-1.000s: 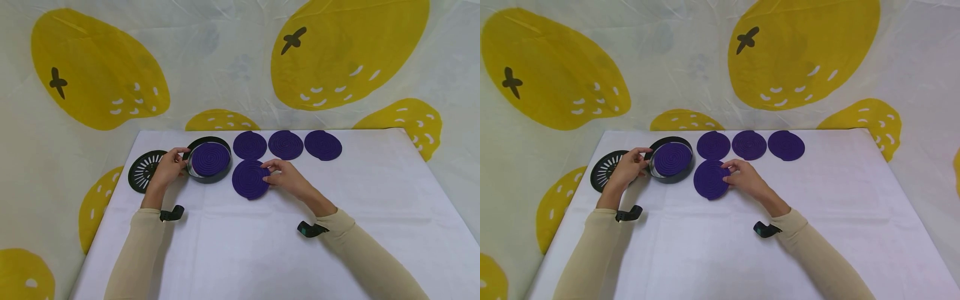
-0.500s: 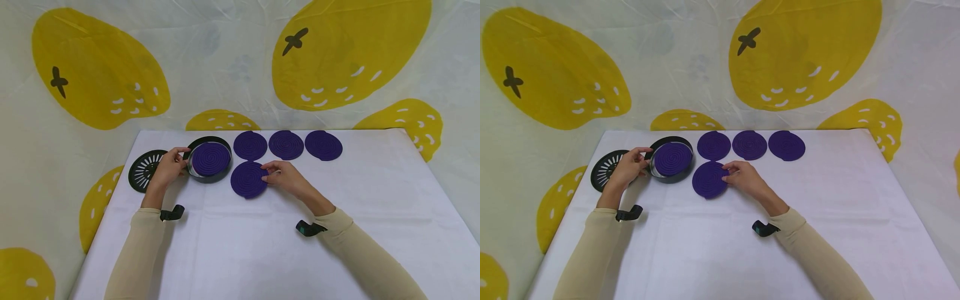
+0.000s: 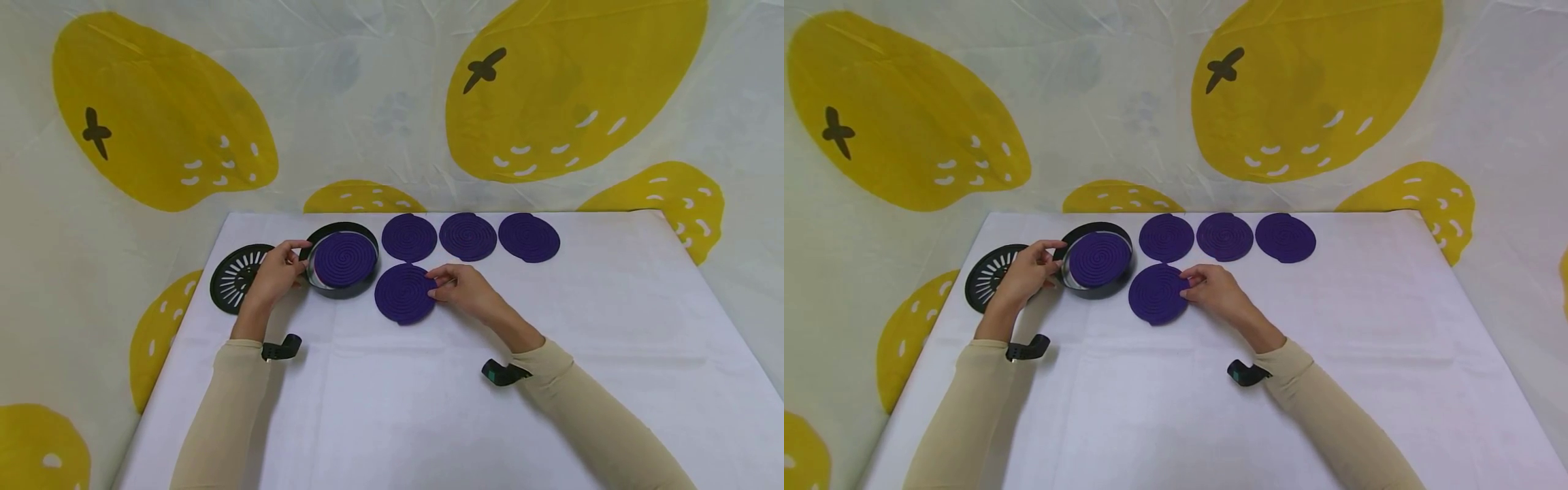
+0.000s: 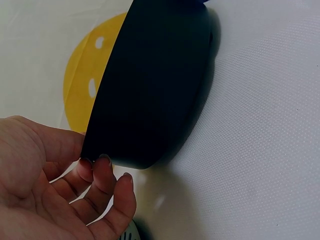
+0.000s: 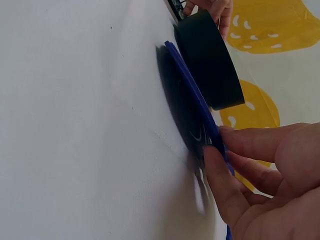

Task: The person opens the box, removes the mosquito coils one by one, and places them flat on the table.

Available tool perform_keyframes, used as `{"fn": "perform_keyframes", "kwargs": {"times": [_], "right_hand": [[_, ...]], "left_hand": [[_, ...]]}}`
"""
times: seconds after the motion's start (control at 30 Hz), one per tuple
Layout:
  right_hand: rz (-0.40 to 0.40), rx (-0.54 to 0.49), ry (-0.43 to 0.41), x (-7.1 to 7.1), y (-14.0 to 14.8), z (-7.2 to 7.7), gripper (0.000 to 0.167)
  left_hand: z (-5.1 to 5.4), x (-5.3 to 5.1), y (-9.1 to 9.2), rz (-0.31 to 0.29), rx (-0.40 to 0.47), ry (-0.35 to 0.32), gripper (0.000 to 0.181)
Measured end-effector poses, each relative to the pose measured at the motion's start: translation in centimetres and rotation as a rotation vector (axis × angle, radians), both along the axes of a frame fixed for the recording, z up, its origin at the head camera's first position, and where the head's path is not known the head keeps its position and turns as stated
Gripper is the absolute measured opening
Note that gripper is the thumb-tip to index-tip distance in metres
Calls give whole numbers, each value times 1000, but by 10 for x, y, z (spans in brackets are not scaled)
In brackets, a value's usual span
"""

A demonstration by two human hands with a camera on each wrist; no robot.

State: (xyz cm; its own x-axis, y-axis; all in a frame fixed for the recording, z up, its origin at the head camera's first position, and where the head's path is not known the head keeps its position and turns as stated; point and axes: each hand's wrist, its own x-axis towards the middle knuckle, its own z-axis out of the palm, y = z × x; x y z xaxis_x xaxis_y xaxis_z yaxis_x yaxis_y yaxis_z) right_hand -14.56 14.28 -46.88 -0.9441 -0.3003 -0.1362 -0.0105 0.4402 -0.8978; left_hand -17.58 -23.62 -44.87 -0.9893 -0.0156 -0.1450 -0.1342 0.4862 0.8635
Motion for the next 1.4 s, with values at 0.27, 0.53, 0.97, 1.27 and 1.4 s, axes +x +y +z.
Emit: {"fn": "perform_keyframes", "kwargs": {"times": [0.27, 0.53, 0.97, 1.27, 1.4], "right_hand": [[54, 148, 57, -3, 5, 7, 34], [103, 188, 26, -7, 10, 17, 27], [126, 198, 63, -12, -1, 35, 30], [152, 110, 66, -18, -12, 36, 35], [138, 95, 52, -20, -18, 39, 37]], "left_hand": [[1, -1, 0, 4, -5, 0, 42], [3, -1, 1, 4, -13, -14, 42], [1, -3, 0, 7, -13, -14, 42], [0, -3, 0, 7, -17, -17, 42], [0, -3, 1, 6, -19, -18, 43]]}}
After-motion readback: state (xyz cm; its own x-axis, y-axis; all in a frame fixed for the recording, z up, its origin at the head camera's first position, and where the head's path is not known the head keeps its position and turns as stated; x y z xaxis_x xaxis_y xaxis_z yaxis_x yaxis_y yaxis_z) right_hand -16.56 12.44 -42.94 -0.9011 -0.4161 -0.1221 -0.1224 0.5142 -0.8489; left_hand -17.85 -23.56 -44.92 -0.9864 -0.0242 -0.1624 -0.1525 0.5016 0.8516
